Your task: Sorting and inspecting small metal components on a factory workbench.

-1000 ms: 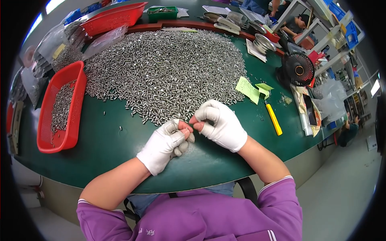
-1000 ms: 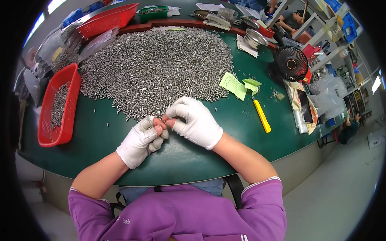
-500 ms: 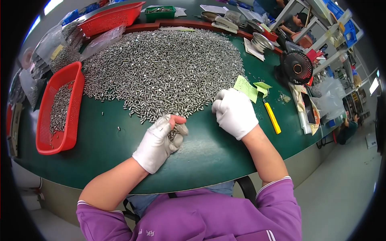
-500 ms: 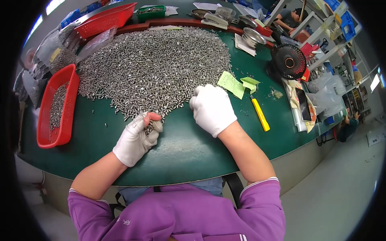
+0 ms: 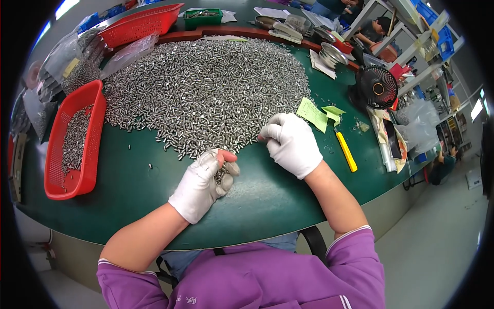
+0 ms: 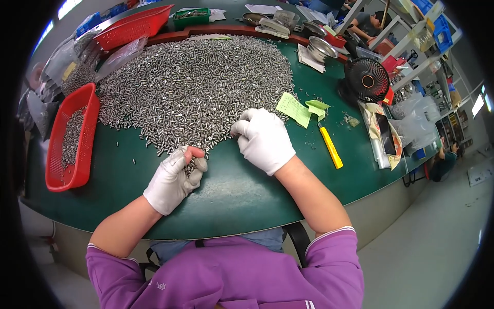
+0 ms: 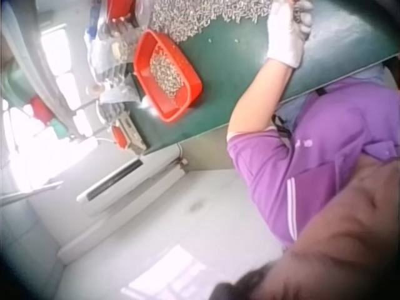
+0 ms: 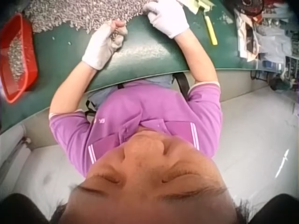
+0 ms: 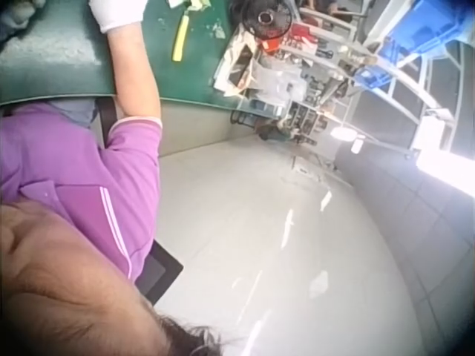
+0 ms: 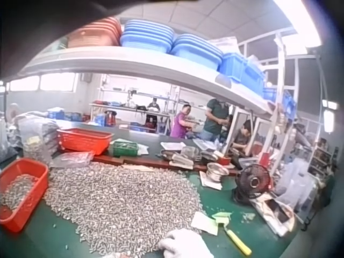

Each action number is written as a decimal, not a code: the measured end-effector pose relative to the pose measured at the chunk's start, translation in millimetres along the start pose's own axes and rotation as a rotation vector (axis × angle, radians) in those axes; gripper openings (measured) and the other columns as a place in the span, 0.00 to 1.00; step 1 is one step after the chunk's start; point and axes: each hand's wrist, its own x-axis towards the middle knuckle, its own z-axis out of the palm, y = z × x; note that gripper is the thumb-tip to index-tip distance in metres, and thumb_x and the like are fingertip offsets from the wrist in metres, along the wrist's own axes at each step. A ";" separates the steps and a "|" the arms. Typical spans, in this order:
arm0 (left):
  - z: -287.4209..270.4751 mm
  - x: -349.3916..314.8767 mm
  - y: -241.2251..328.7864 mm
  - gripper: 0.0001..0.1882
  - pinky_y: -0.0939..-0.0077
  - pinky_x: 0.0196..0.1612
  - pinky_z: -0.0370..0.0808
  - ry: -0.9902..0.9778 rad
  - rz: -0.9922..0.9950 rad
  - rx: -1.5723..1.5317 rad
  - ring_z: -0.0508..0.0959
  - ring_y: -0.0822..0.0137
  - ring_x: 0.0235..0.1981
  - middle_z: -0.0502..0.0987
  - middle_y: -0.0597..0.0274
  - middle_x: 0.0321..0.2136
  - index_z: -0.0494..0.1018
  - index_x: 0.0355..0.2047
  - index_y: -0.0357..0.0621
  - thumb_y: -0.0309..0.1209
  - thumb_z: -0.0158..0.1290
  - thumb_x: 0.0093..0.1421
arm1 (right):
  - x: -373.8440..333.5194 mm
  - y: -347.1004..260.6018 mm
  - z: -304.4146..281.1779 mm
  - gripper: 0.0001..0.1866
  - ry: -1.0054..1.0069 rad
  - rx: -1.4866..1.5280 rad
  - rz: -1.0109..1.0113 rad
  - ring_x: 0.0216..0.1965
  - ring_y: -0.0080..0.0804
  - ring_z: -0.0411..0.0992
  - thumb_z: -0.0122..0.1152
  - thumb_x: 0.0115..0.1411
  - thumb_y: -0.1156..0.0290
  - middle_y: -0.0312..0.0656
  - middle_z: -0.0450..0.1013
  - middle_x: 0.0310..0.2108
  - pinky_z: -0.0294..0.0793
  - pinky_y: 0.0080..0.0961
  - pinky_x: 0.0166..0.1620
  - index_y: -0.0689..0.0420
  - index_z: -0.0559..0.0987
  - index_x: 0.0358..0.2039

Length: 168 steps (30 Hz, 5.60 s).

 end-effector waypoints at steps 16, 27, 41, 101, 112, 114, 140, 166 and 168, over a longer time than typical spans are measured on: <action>6.0 -2.3 3.2 0.18 0.87 0.30 0.63 0.037 -0.047 0.043 0.66 0.79 0.27 0.71 0.71 0.32 0.71 0.42 0.49 0.47 0.54 0.61 | -2.4 -22.0 -3.4 0.07 -0.258 0.001 0.059 0.34 0.40 0.73 0.65 0.49 0.63 0.39 0.73 0.29 0.73 0.38 0.38 0.51 0.82 0.26; 5.3 -0.8 2.4 0.17 0.87 0.30 0.63 0.020 -0.037 0.036 0.66 0.79 0.27 0.71 0.71 0.31 0.71 0.42 0.49 0.47 0.54 0.62 | -2.5 -14.2 5.1 0.06 -0.114 0.081 0.045 0.36 0.38 0.72 0.65 0.50 0.65 0.36 0.73 0.30 0.72 0.36 0.39 0.48 0.81 0.30; 5.0 0.9 2.6 0.14 0.88 0.27 0.63 0.009 -0.137 0.135 0.65 0.81 0.24 0.73 0.70 0.30 0.70 0.41 0.49 0.40 0.57 0.60 | -0.7 -22.5 1.6 0.07 -0.085 0.377 -0.099 0.33 0.41 0.72 0.67 0.48 0.70 0.40 0.73 0.29 0.73 0.36 0.36 0.53 0.78 0.29; 1.9 2.0 3.7 0.12 0.87 0.23 0.59 0.002 -0.169 0.054 0.64 0.79 0.21 0.73 0.68 0.30 0.70 0.40 0.48 0.39 0.56 0.61 | 0.8 2.9 -0.4 0.05 -0.151 0.053 0.071 0.35 0.42 0.73 0.63 0.51 0.68 0.40 0.73 0.28 0.73 0.38 0.39 0.52 0.79 0.29; 2.9 1.5 3.4 0.10 0.90 0.25 0.63 0.014 -0.187 0.129 0.67 0.81 0.23 0.73 0.71 0.28 0.71 0.39 0.49 0.37 0.56 0.61 | 2.4 -31.0 -5.5 0.08 -0.090 0.381 -0.200 0.34 0.41 0.72 0.65 0.48 0.69 0.38 0.73 0.29 0.73 0.35 0.37 0.51 0.78 0.31; 1.9 1.5 3.7 0.12 0.89 0.26 0.65 0.009 -0.184 0.067 0.68 0.80 0.24 0.73 0.70 0.29 0.72 0.39 0.49 0.39 0.57 0.60 | 1.7 -25.8 -5.1 0.07 -0.024 0.285 -0.110 0.33 0.40 0.72 0.64 0.49 0.70 0.38 0.73 0.28 0.72 0.35 0.37 0.51 0.79 0.31; 6.5 1.0 3.4 0.13 0.87 0.26 0.64 0.017 -0.157 0.087 0.67 0.80 0.23 0.74 0.68 0.30 0.69 0.42 0.46 0.37 0.56 0.62 | 1.5 -25.5 3.2 0.06 -0.076 0.497 -0.133 0.33 0.40 0.72 0.65 0.50 0.69 0.38 0.73 0.29 0.73 0.34 0.36 0.52 0.77 0.28; 4.2 0.4 5.4 0.14 0.86 0.30 0.66 -0.053 -0.147 0.105 0.67 0.77 0.25 0.74 0.68 0.34 0.70 0.43 0.50 0.40 0.56 0.61 | 2.7 0.7 9.6 0.04 -0.142 -0.029 0.097 0.35 0.39 0.72 0.64 0.51 0.66 0.38 0.73 0.28 0.73 0.35 0.40 0.50 0.81 0.27; 3.5 0.2 4.8 0.14 0.86 0.31 0.67 -0.024 -0.165 0.114 0.67 0.78 0.26 0.74 0.68 0.34 0.70 0.44 0.50 0.40 0.56 0.61 | 2.5 -5.8 9.3 0.04 -0.097 0.071 0.069 0.34 0.40 0.72 0.63 0.51 0.66 0.38 0.73 0.28 0.73 0.36 0.39 0.51 0.81 0.27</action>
